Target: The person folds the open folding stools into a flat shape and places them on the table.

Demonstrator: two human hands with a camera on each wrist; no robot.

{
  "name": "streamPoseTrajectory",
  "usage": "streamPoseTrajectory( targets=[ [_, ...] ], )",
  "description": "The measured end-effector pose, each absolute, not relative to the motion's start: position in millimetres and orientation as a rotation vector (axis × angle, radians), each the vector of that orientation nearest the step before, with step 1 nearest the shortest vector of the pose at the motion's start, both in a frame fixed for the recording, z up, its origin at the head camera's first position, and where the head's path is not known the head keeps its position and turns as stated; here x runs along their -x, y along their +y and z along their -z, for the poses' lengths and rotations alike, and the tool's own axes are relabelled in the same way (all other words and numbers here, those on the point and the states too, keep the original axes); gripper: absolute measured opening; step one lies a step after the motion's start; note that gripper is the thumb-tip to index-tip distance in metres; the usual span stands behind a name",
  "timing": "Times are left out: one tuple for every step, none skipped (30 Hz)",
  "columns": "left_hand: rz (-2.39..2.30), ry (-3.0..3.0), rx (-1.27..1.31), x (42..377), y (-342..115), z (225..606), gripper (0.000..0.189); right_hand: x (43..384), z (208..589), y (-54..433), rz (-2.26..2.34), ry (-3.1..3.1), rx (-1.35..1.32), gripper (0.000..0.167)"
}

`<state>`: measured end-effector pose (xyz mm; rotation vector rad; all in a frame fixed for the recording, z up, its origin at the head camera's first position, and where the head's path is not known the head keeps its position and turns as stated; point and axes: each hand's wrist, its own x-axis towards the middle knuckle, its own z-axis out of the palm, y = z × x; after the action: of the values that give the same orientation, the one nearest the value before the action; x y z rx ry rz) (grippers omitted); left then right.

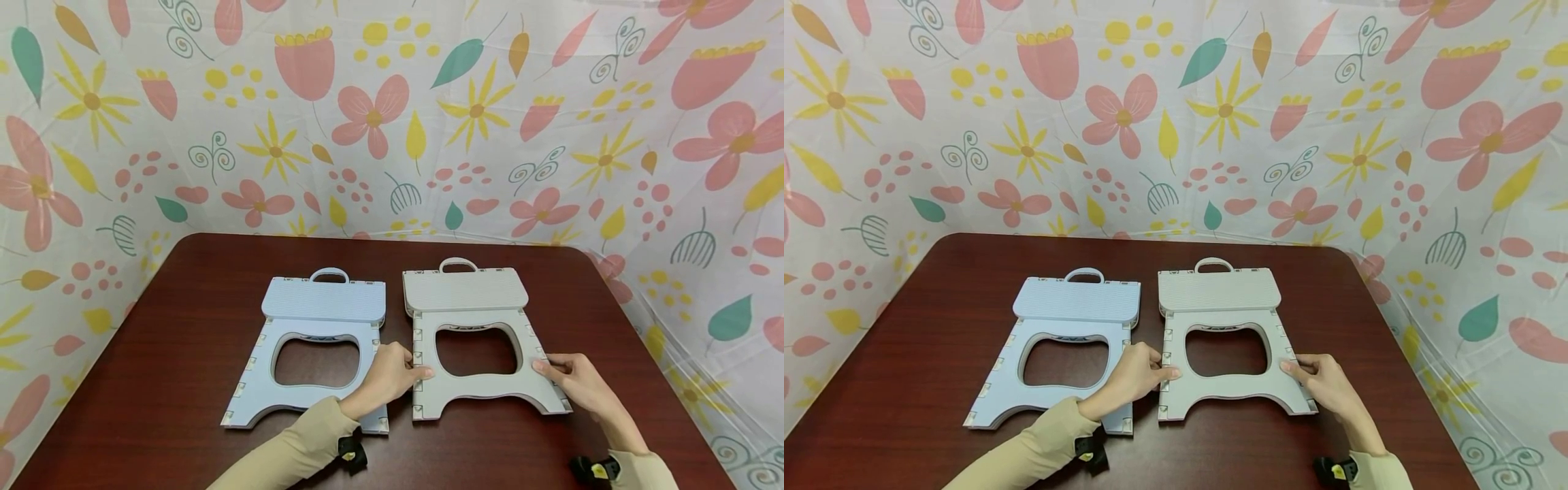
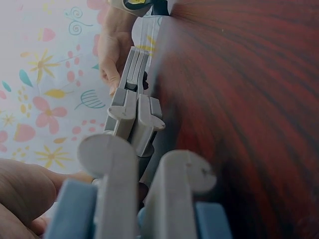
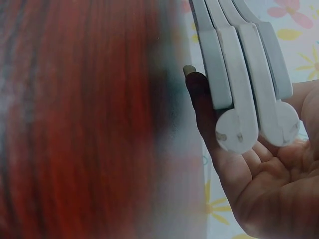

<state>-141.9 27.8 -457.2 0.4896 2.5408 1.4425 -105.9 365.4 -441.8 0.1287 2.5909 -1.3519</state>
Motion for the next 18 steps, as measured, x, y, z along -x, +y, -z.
streamPoseTrajectory(
  targets=[
    [-1.442, 2.541, -0.488, 141.9, 27.9, 457.3, 0.045, 106.0, 441.8, 365.4, 1.35, 2.591, -0.131, 0.053],
    [-1.443, 2.543, -0.487, 141.9, 28.0, 457.3, 0.045, 106.0, 441.8, 365.4, 1.349, 2.59, -0.132, 0.053],
    [-1.443, 2.544, -0.485, 142.0, 28.1, 457.3, 0.044, 106.1, 441.8, 365.4, 1.348, 2.59, -0.133, 0.053],
    [-1.444, 2.542, -0.484, 142.1, 28.2, 457.3, 0.044, 106.2, 441.7, 365.4, 1.345, 2.592, -0.135, 0.053],
    [-1.445, 2.54, -0.481, 142.1, 28.3, 457.4, 0.044, 106.2, 441.7, 365.4, 1.341, 2.594, -0.136, 0.053],
    [-1.446, 2.541, -0.48, 142.2, 28.4, 457.4, 0.043, 106.3, 441.7, 365.4, 1.338, 2.596, -0.136, 0.053],
    [-1.446, 2.54, -0.48, 142.3, 28.5, 457.4, 0.043, 106.3, 441.8, 365.3, 1.334, 2.6, -0.139, 0.053],
    [-1.446, 2.54, -0.479, 142.3, 28.6, 457.3, 0.042, 106.3, 441.9, 365.3, 1.333, 2.602, -0.14, 0.052],
    [-1.447, 2.539, -0.479, 142.3, 28.7, 457.2, 0.042, 106.3, 442.0, 365.2, 1.335, 2.604, -0.142, 0.052],
    [-1.449, 2.538, -0.479, 142.3, 28.8, 457.2, 0.042, 106.3, 442.1, 365.1, 1.329, 2.612, -0.145, 0.052],
    [-1.448, 2.541, -0.48, 142.2, 28.8, 457.1, 0.041, 106.3, 442.2, 364.9, 1.329, 2.615, -0.147, 0.051],
    [-1.448, 2.542, -0.481, 142.1, 28.8, 456.8, 0.041, 106.2, 442.2, 364.8, 1.33, 2.618, -0.15, 0.051],
    [-1.448, 2.542, -0.483, 142.0, 28.8, 456.6, 0.042, 106.2, 442.2, 364.6, 1.33, 2.622, -0.154, 0.05],
    [-1.449, 2.543, -0.484, 141.9, 28.8, 456.4, 0.042, 106.2, 442.2, 364.4, 1.324, 2.629, -0.157, 0.05],
    [-1.449, 2.544, -0.484, 141.7, 28.7, 456.3, 0.043, 106.2, 442.2, 364.3, 1.323, 2.631, -0.16, 0.05],
    [-1.449, 2.543, -0.484, 141.6, 28.7, 456.1, 0.043, 106.1, 442.2, 364.3, 1.322, 2.632, -0.161, 0.05],
    [-1.448, 2.543, -0.484, 141.5, 28.6, 456.0, 0.044, 106.0, 442.1, 364.3, 1.322, 2.63, -0.161, 0.049],
    [-1.448, 2.542, -0.484, 141.4, 28.6, 456.0, 0.045, 106.1, 442.1, 364.3, 1.314, 2.635, -0.161, 0.05]
  ],
)
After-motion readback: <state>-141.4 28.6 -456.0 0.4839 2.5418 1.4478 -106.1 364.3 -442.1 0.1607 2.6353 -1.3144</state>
